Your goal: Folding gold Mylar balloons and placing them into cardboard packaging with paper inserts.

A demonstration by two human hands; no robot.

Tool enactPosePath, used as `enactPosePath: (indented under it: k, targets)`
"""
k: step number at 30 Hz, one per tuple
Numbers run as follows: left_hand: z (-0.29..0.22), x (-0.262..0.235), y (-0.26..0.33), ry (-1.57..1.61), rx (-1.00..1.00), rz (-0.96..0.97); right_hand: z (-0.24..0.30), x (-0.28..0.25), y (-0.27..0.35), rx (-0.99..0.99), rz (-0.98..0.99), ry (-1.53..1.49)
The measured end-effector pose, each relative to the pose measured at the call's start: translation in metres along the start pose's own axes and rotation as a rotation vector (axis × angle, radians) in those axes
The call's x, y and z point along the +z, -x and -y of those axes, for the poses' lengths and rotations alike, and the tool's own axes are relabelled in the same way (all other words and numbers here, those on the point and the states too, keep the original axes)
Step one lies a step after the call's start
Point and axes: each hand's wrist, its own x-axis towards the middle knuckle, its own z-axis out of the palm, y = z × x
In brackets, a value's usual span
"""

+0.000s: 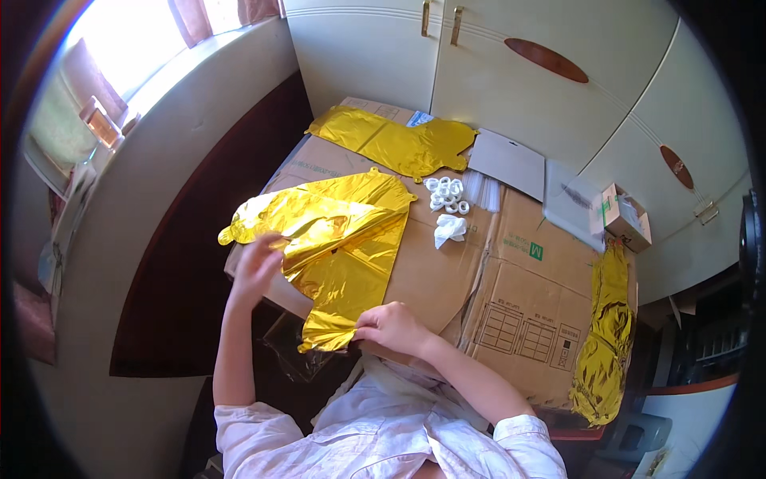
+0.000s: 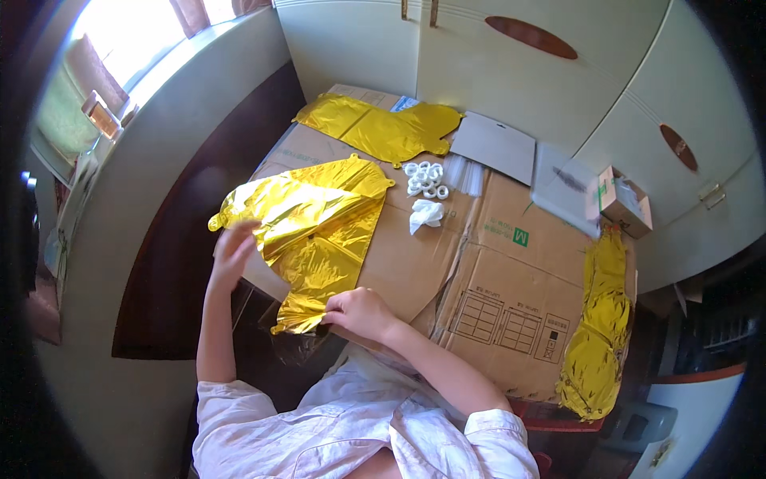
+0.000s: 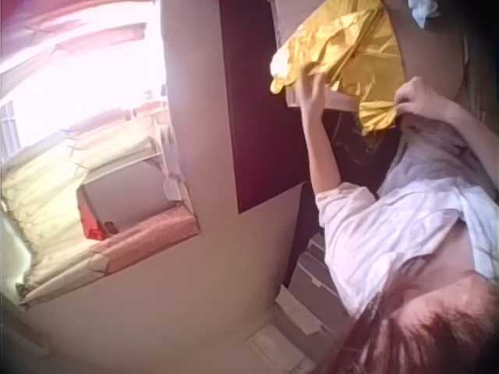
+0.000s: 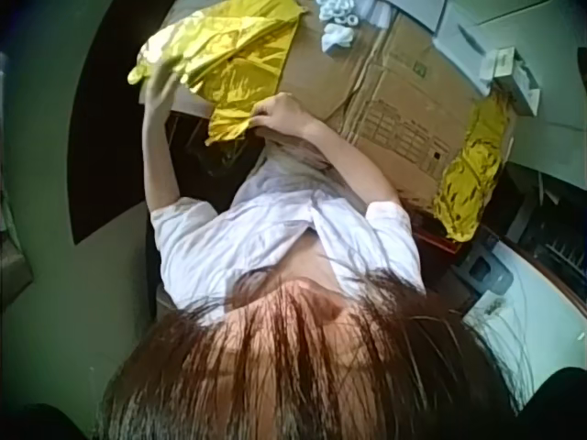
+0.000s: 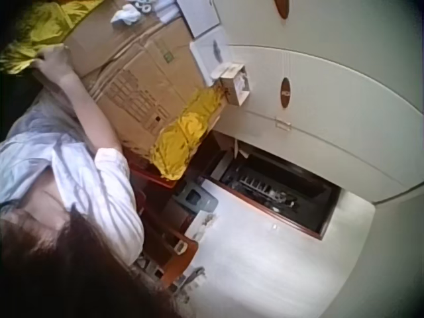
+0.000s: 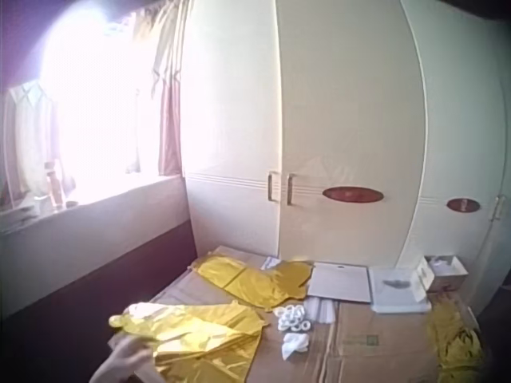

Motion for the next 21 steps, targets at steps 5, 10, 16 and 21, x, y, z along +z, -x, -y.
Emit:
enactPosePath:
  k: [5,10,16,21]
  targets:
    - [-0.054,0.04,0.062,-0.247,0.136,0.436,0.004,-0.004,-0.009,0.019,0.053,-0.02]
    - [-0.051,0.065,0.091,-0.408,0.056,0.352,0.008,0.005,-0.012,-0.138,-0.042,0.03]
    - [-0.048,0.091,0.107,-0.572,0.043,0.147,0.017,0.01,-0.011,-0.266,-0.168,0.127]
    - [-0.045,0.087,0.104,-0.507,0.01,0.092,0.008,0.012,-0.003,-0.316,-0.248,0.158]
